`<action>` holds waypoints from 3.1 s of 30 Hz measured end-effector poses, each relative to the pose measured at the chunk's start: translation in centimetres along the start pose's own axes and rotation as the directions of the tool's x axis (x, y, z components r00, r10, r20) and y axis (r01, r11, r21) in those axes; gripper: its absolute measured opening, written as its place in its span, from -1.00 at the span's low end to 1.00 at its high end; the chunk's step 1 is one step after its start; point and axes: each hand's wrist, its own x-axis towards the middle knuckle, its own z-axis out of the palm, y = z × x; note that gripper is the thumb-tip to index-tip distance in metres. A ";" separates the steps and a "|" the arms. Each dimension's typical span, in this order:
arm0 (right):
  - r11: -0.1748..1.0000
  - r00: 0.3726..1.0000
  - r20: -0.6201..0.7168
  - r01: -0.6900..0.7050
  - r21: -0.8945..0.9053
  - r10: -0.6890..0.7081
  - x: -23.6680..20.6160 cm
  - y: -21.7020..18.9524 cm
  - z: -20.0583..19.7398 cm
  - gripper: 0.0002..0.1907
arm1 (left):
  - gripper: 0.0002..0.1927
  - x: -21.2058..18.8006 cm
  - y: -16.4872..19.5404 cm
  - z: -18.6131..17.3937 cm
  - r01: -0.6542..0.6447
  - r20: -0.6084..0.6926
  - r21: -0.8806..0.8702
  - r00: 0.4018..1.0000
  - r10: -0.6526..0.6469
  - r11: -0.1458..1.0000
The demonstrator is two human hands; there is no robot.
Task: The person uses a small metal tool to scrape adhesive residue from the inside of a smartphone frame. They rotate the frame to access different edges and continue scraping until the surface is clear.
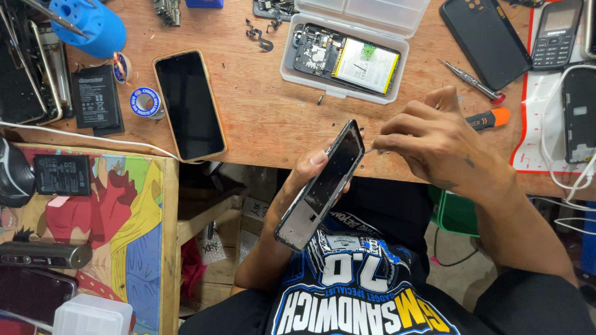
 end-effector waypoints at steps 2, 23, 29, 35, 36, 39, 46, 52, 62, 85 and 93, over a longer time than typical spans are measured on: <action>1.000 1.000 0.023 0.008 0.000 -0.008 0.2 0.0 0.0 -0.68 | -0.46 0.3 0.6 0.6 0.022 0.003 -0.011 1.000 -0.022 1.000; 0.999 0.987 0.156 0.035 0.035 -0.040 -0.1 1.1 0.9 -0.82 | -0.44 3.1 -4.7 -3.9 0.059 0.033 -0.157 0.998 -0.054 0.986; 0.997 0.986 0.151 0.071 -0.014 -0.068 0.2 1.2 1.0 -0.68 | -0.39 3.5 -4.4 -3.5 0.065 0.045 -0.138 0.997 -0.059 0.988; 1.000 0.983 0.183 -0.013 -0.007 0.014 0.1 0.9 1.4 -0.69 | -0.37 4.0 -5.3 -4.5 0.099 0.052 -0.181 0.995 -0.091 0.979; 1.000 0.984 0.175 -0.026 0.017 0.022 0.1 0.8 1.4 -0.66 | -0.38 4.1 -5.5 -4.6 0.089 0.055 -0.196 0.995 -0.080 0.977; 0.983 0.979 0.166 -0.141 0.116 0.121 -0.2 0.7 1.5 -0.75 | -0.37 4.4 -5.8 -5.1 0.055 0.083 -0.153 0.996 -0.042 0.987; 0.974 0.999 0.007 -0.051 0.220 0.051 -0.8 1.2 2.3 -0.78 | -0.34 4.4 -4.8 -4.6 0.046 0.148 -0.239 0.989 -0.011 0.970; 0.885 0.965 0.085 -0.260 0.386 0.247 -1.5 1.1 3.7 -0.73 | -0.41 3.5 -4.4 -3.4 -0.008 -0.017 -0.315 1.000 0.003 0.949; 0.850 0.945 -0.125 -0.208 0.484 0.303 -2.0 1.0 5.0 -0.86 | -0.45 3.8 -4.5 -3.3 -0.072 0.005 -0.358 0.997 0.079 0.931; 0.980 1.000 -0.005 -0.023 0.196 0.024 -1.2 2.0 2.7 -0.77 | -0.45 5.5 -6.2 -5.9 0.061 0.094 -0.146 0.994 -0.048 0.987; 0.980 1.000 -0.020 0.023 0.200 -0.020 -1.1 1.3 2.1 -0.80 | -0.52 6.2 -5.7 -5.8 0.113 0.161 -0.106 0.982 -0.095 0.988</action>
